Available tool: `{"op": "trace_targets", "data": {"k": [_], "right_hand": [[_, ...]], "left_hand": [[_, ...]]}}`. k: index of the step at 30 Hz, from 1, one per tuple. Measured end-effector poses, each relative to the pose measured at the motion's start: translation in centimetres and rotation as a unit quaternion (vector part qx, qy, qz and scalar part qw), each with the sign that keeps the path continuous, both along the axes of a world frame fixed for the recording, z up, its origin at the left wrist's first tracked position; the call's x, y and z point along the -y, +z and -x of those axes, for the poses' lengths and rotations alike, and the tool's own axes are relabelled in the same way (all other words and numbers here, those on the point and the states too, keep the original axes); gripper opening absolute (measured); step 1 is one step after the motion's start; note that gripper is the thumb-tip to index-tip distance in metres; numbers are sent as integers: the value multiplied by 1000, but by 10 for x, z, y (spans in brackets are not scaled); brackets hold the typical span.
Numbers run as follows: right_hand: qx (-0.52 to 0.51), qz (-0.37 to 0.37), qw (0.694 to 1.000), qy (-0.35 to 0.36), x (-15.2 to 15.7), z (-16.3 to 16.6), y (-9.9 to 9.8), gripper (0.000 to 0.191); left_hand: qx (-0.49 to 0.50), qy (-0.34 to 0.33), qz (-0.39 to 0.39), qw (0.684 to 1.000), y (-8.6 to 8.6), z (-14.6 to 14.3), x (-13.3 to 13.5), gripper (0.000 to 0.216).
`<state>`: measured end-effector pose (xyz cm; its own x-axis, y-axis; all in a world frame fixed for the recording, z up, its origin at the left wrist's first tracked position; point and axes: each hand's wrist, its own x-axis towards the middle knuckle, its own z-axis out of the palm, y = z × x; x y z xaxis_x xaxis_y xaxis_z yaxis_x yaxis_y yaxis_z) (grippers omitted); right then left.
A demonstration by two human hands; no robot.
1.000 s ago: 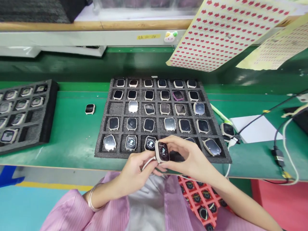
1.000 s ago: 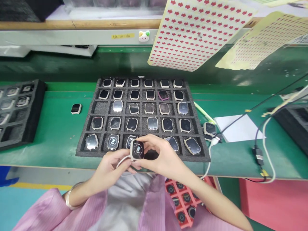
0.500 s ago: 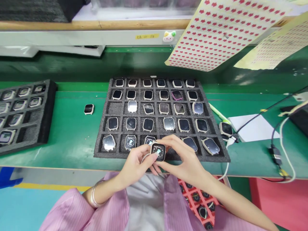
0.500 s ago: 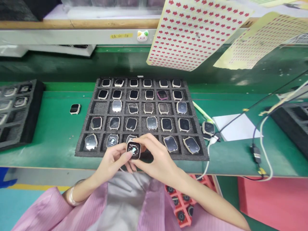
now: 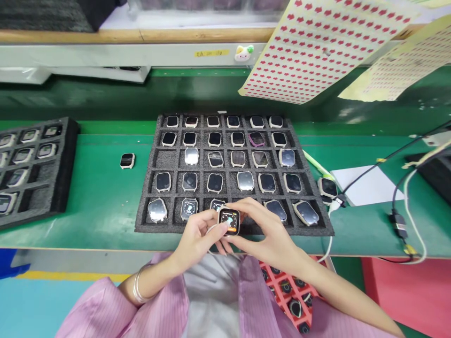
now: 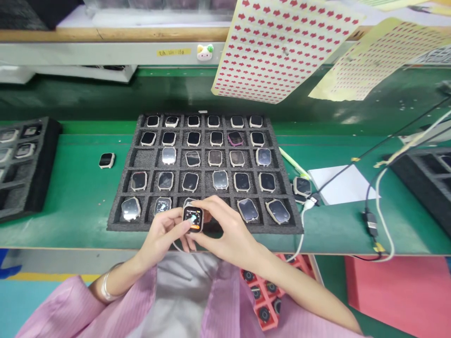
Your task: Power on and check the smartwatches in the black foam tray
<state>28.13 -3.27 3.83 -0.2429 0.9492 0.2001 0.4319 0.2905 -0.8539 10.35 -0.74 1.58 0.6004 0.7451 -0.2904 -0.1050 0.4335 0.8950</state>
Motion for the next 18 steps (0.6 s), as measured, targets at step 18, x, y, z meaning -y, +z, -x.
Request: {"op": "trace_targets", "data": {"k": [18], "right_hand": [[303, 4, 952, 46, 5, -97, 10, 34]], "left_hand": [[-13, -80, -20, 996, 5, -18, -6, 26]]}}
